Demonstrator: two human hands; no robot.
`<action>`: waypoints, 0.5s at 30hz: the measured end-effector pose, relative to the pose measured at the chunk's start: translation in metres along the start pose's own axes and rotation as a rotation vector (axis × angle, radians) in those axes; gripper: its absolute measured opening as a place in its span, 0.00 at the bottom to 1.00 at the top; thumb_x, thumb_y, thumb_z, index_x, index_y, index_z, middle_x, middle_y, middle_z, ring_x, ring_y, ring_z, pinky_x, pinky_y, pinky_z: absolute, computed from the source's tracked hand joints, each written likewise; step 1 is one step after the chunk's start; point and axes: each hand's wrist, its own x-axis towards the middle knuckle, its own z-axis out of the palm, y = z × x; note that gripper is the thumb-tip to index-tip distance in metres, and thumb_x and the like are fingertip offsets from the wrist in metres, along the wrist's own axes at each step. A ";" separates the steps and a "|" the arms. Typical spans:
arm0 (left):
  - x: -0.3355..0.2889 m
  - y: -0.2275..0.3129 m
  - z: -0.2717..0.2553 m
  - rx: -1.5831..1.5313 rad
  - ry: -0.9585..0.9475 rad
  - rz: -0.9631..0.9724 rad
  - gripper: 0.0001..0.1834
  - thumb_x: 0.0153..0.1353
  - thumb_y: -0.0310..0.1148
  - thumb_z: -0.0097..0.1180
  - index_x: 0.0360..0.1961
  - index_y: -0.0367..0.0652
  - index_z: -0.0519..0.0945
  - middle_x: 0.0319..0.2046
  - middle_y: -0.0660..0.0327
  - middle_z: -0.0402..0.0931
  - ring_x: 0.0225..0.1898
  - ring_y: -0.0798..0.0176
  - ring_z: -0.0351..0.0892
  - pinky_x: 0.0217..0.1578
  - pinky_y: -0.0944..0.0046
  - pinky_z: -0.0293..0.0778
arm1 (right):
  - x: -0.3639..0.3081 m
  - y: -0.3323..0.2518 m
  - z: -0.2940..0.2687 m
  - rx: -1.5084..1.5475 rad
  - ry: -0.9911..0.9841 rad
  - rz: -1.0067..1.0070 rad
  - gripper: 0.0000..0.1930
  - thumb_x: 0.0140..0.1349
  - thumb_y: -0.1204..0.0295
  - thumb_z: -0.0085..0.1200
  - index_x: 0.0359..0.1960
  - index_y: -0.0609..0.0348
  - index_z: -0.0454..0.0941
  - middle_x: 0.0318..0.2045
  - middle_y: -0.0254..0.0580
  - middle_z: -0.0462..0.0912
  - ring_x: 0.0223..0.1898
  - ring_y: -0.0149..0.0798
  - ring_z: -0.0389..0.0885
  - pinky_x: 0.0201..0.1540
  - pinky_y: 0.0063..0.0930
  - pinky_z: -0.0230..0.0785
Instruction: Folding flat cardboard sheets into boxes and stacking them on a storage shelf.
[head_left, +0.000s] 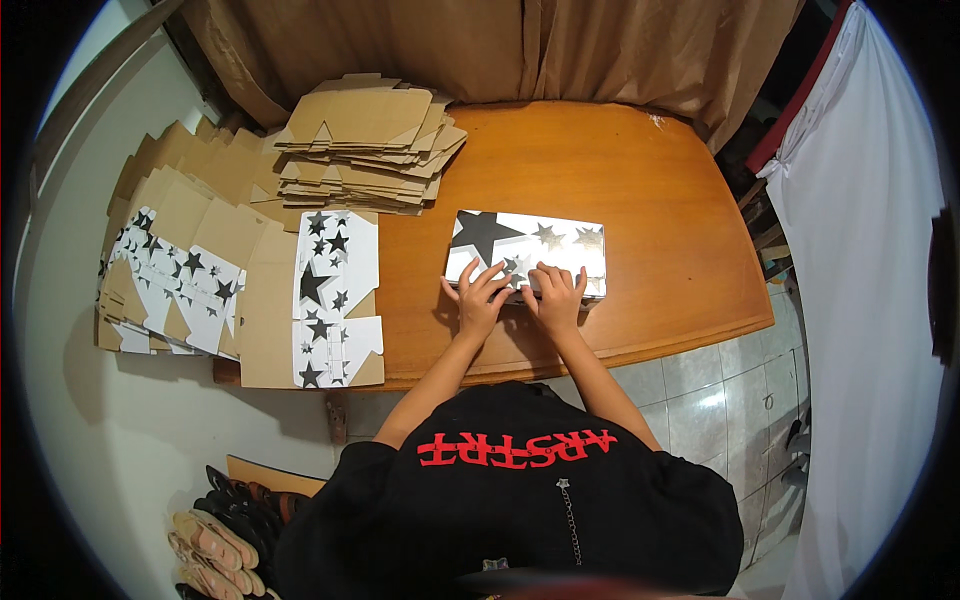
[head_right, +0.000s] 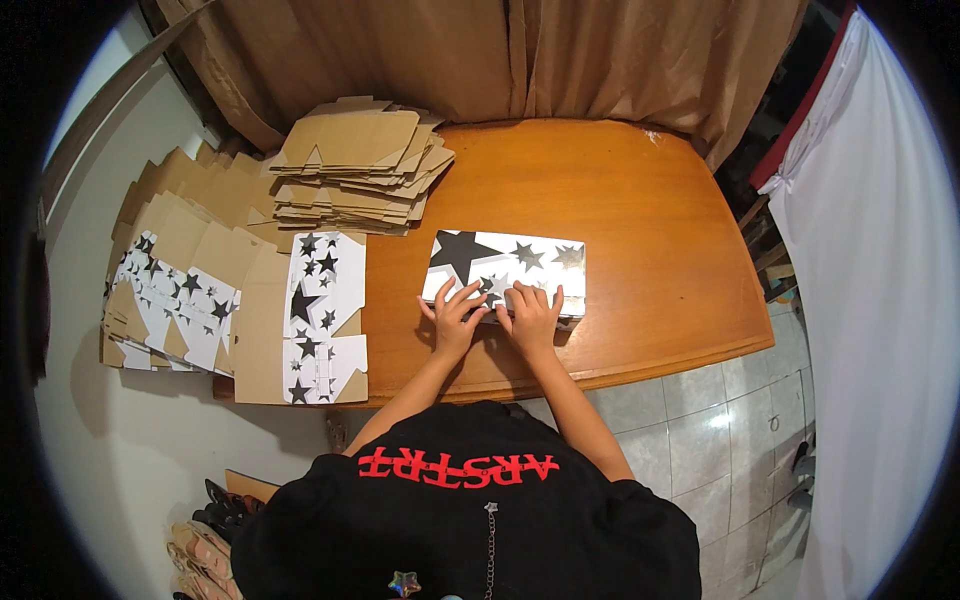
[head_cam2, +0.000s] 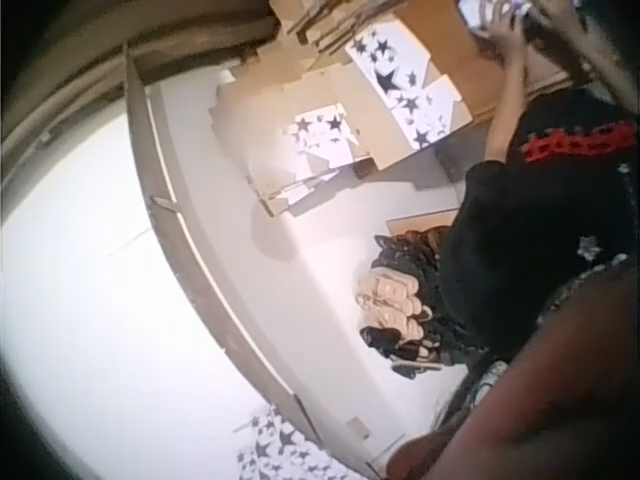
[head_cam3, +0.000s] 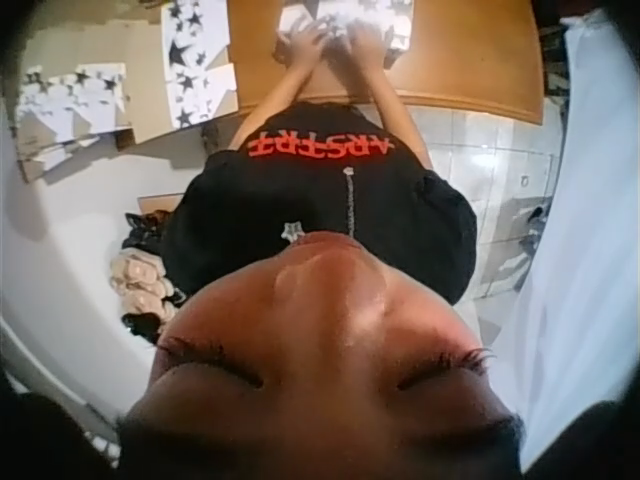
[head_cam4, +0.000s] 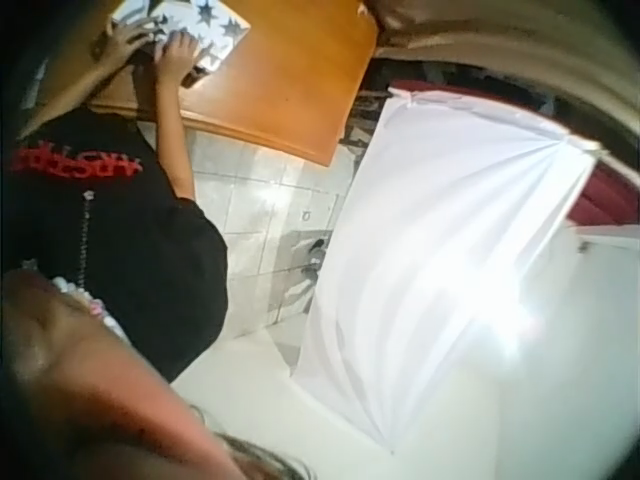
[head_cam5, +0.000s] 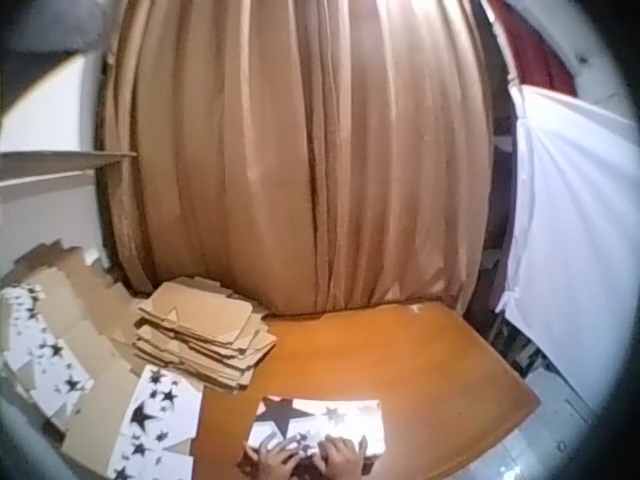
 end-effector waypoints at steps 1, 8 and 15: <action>-0.002 -0.002 -0.001 -0.013 -0.008 0.014 0.10 0.47 0.42 0.63 0.33 0.58 0.84 0.50 0.76 0.73 0.62 0.59 0.54 0.58 0.32 0.22 | 0.006 -0.002 -0.009 0.001 0.003 -0.006 0.14 0.49 0.61 0.57 0.38 0.49 0.77 0.42 0.31 0.77 0.46 0.40 0.71 0.59 0.60 0.42; 0.008 -0.011 -0.006 -0.076 0.008 0.022 0.10 0.45 0.46 0.65 0.28 0.57 0.84 0.55 0.68 0.66 0.65 0.52 0.46 0.58 0.32 0.19 | 0.050 0.071 -0.020 0.111 -0.051 0.167 0.23 0.47 0.59 0.58 0.46 0.55 0.72 0.48 0.43 0.71 0.52 0.48 0.65 0.57 0.57 0.48; 0.015 -0.009 -0.035 0.144 0.117 -0.165 0.10 0.50 0.41 0.61 0.33 0.53 0.83 0.59 0.61 0.62 0.65 0.46 0.43 0.60 0.35 0.29 | 0.040 0.086 -0.034 0.154 -0.476 0.292 0.29 0.47 0.54 0.58 0.49 0.56 0.69 0.41 0.47 0.76 0.45 0.49 0.72 0.54 0.63 0.48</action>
